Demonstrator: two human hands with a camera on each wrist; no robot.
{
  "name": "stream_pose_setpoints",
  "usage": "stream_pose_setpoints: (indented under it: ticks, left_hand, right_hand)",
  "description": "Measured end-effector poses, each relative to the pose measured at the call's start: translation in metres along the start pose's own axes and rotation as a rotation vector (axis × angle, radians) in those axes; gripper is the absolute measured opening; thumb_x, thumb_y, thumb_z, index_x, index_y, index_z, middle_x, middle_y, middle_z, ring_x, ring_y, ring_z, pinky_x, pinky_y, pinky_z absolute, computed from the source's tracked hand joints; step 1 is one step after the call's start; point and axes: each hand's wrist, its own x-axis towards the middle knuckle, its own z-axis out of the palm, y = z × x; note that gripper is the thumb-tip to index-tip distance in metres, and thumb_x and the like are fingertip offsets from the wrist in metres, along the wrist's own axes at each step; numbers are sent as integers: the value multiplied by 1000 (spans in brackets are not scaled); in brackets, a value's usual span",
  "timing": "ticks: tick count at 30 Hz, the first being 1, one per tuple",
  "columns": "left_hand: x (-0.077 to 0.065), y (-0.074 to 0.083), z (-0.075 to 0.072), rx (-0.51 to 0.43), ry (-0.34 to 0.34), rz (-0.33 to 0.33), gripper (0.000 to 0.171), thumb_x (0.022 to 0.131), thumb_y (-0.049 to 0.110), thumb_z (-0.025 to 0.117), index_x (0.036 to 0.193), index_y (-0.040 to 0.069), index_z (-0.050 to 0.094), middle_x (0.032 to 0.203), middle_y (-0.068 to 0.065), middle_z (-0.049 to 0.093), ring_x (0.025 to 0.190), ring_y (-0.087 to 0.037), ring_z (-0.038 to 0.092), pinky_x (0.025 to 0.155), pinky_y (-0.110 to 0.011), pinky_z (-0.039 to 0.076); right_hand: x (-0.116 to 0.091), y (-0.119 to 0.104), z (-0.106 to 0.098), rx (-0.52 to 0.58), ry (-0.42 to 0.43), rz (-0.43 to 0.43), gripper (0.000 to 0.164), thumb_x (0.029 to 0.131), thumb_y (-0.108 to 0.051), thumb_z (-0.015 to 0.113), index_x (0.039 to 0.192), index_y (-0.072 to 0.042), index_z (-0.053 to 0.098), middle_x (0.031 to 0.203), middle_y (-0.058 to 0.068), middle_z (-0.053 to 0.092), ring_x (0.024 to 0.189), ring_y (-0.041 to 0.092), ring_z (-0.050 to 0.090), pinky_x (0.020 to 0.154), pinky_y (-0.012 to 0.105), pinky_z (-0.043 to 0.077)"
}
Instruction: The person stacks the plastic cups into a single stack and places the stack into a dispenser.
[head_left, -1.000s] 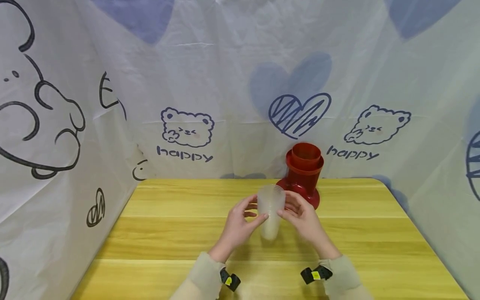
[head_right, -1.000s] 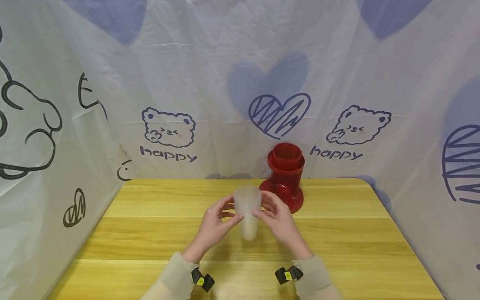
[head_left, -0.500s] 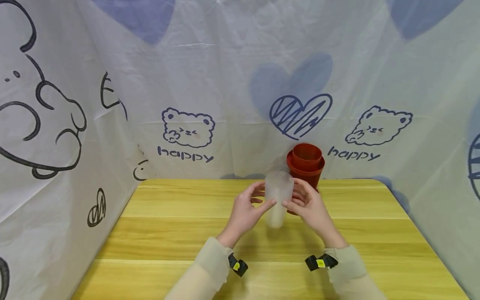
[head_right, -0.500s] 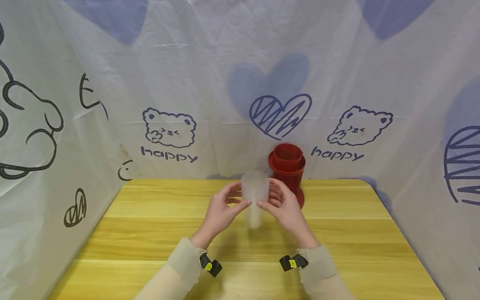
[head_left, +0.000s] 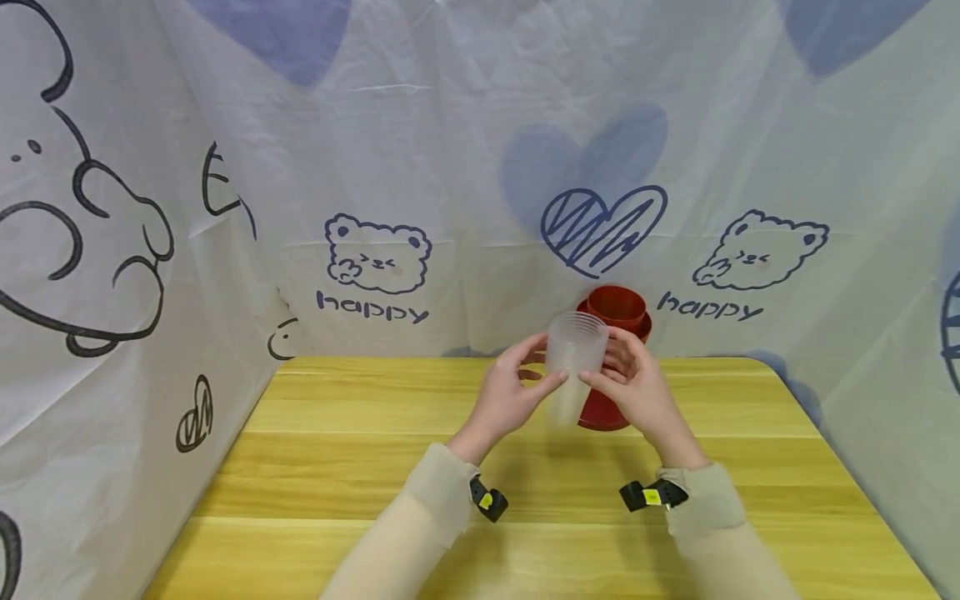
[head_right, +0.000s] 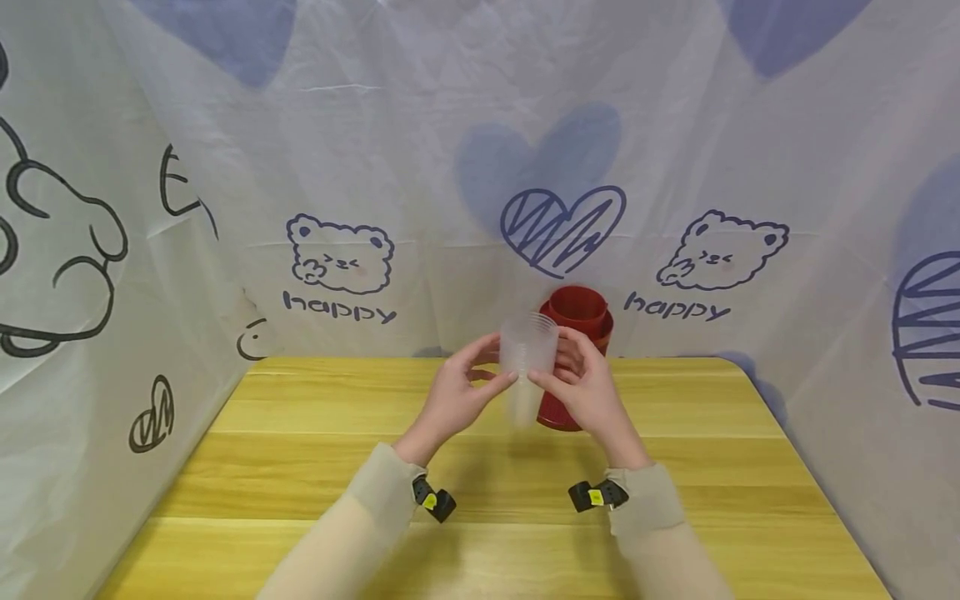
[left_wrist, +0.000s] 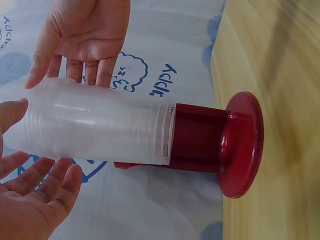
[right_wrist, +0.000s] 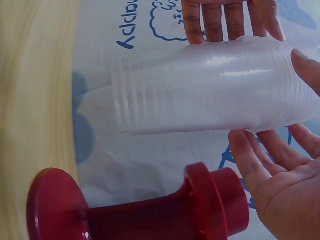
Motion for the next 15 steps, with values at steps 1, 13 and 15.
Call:
stream_pose_setpoints:
  ticks: [1, 13, 15]
  left_hand:
    - [2, 1, 0, -4, -4, -1, 54, 91, 22, 73, 139, 7, 54, 125, -9, 62, 106, -22, 62, 82, -38, 57]
    - [31, 12, -1, -35, -40, 17, 59, 91, 22, 73, 143, 8, 49, 131, -9, 59, 112, -19, 59, 86, -36, 56]
    - [36, 14, -2, -48, -43, 17, 58, 91, 21, 72, 143, 8, 49, 131, -9, 59, 112, -20, 59, 87, -36, 55]
  right_hand:
    - [2, -1, -1, 7, -1, -5, 64, 88, -7, 73, 142, -3, 39, 134, 19, 53, 116, 31, 54, 95, 20, 47]
    - [21, -15, -15, -15, 39, -29, 65, 89, -12, 74, 144, -7, 40, 134, 17, 52, 112, 26, 57, 90, 20, 50]
    - [25, -18, -18, -13, 51, -36, 65, 89, -12, 74, 144, -6, 40, 133, 17, 53, 110, 23, 57, 90, 19, 50]
